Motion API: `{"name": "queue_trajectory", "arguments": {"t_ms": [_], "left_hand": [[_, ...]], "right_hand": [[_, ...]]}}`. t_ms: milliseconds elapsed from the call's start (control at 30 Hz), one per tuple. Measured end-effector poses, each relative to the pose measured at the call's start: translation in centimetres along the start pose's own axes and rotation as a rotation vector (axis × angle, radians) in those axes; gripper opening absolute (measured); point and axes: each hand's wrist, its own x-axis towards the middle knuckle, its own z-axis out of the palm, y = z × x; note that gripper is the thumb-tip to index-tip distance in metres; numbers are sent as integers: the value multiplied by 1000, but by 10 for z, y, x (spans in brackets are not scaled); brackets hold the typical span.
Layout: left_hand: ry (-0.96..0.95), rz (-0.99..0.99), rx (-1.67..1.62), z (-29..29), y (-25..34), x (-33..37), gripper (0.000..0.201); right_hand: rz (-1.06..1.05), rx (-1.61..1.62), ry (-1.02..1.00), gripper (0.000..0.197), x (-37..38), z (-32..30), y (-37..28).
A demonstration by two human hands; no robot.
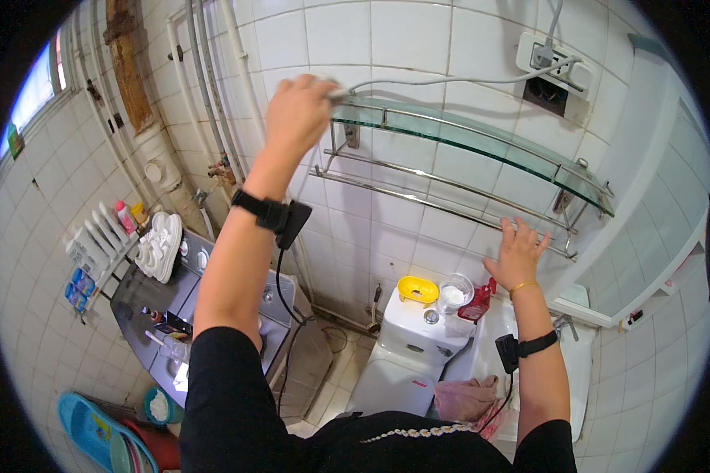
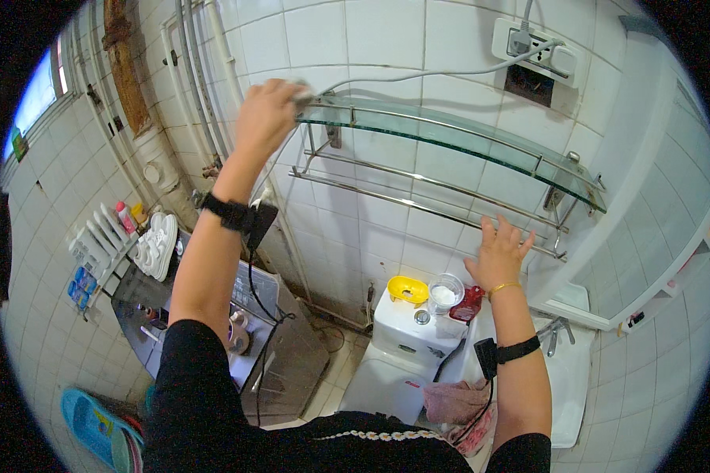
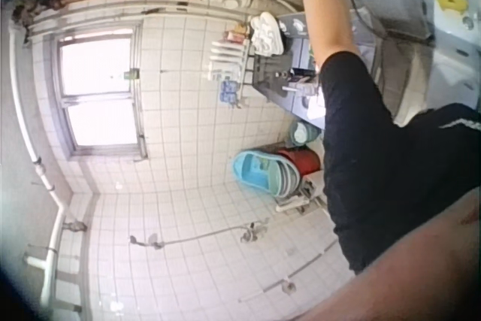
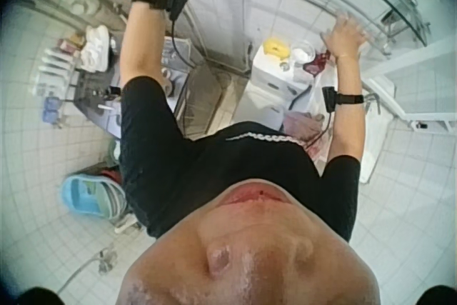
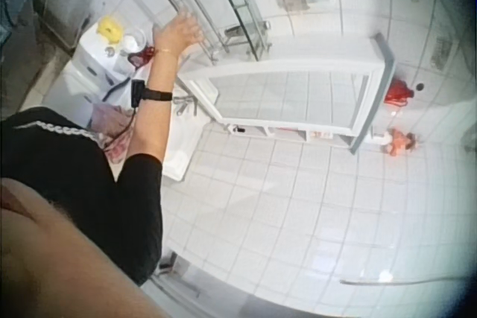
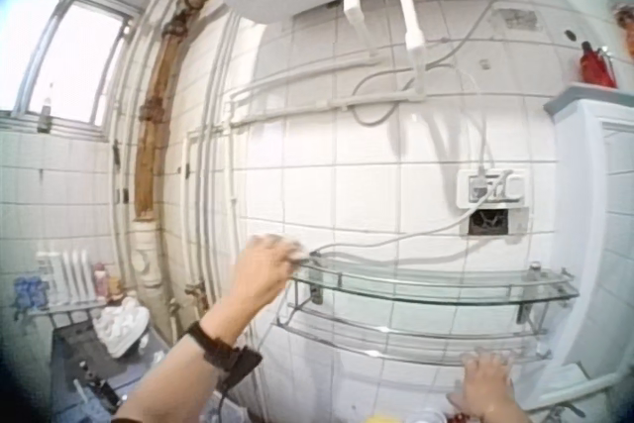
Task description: The person removes towels and small toiletries from a rack and shelf, then wipes a glass shelf using a white cloth.
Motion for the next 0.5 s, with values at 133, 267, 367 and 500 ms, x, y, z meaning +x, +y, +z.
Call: {"name": "queue_trajectory", "arguments": {"t_ms": [133,267,367,500], "left_hand": [[-234,179,34,28,-16,26,29],[-675,193,-37,34,37,49,38],[-600,332,-96,53,98,32,48],[-263,461,-253,64,77,19,53]], "right_hand": [[-30,40,20,113,8,3,-15],[-4,-15,12,113,6,7,-3],[3,0,17,113,5,7,-2],[-1,13,13,113,7,4,-3]]}}
